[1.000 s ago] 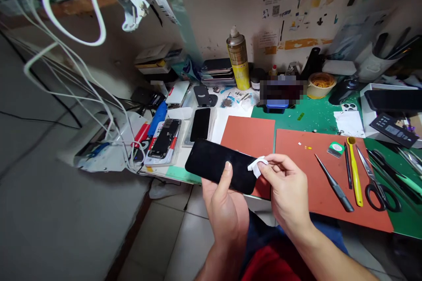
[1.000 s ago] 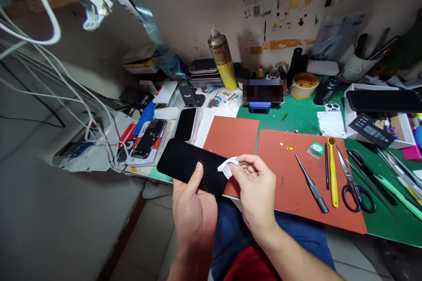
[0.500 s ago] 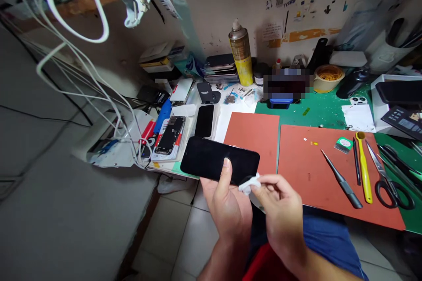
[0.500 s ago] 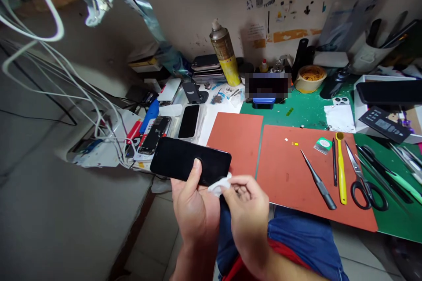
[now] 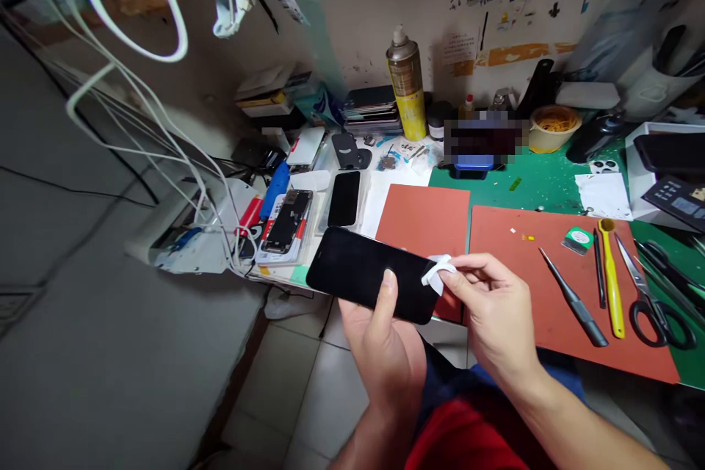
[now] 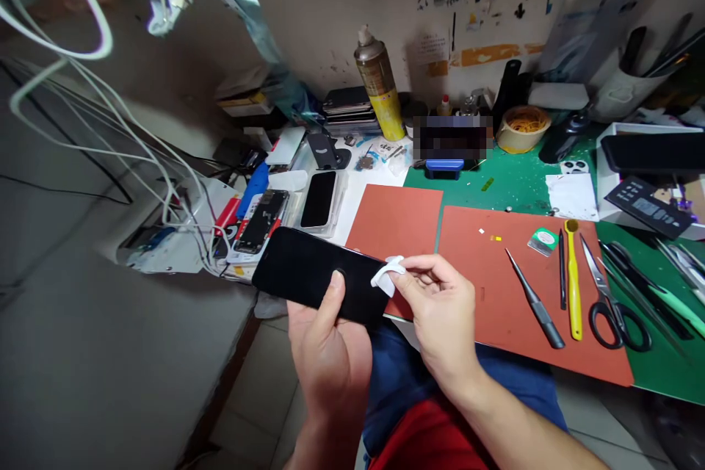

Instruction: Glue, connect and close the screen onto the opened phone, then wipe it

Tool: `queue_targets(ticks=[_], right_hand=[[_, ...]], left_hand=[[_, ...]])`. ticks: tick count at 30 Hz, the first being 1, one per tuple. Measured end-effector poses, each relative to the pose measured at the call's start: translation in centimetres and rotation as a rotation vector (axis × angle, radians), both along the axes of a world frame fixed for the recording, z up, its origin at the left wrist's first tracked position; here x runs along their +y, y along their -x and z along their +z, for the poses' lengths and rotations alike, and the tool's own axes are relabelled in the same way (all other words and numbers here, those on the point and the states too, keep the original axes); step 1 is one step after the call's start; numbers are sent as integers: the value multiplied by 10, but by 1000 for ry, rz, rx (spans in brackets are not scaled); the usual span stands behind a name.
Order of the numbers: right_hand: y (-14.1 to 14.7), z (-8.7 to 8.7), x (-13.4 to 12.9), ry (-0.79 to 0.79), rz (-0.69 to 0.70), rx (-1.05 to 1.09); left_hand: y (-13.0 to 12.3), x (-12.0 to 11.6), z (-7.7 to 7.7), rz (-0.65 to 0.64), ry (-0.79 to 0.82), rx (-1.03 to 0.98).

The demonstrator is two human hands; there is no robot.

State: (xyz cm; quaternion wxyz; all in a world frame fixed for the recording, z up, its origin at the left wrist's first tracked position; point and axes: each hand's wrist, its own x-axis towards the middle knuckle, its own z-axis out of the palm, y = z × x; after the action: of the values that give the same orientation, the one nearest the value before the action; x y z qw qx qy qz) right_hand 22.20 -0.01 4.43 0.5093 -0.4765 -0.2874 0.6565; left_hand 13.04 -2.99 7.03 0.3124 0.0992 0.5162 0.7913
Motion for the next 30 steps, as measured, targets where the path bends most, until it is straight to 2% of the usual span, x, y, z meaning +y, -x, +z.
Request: queue_targets(ticks=[5, 8, 12, 14, 18, 20, 24, 30], right_hand=[[-36, 5, 21, 2, 367, -113], [-34, 12, 38, -72, 451, -164], [-23, 14, 49, -125, 441, -177], [-25, 10, 39, -111, 429, -191], [-35, 3, 15, 18, 351, -200], [-32, 7, 18, -13, 309, -213], [-18, 21, 41, -170, 234, -156], [-24, 15, 31, -85, 206, -249]], left_hand=[[13, -8, -7, -151, 29, -15], [16, -12, -15, -282, 83, -68], [14, -17, -22, -378, 124, -124], [15, -19, -23, -373, 141, -126], [20, -23, -25, -380, 169, -114], [20, -25, -26, -437, 170, -108], [14, -28, -29, -553, 179, -112], [16, -31, -36, -651, 147, -116]])
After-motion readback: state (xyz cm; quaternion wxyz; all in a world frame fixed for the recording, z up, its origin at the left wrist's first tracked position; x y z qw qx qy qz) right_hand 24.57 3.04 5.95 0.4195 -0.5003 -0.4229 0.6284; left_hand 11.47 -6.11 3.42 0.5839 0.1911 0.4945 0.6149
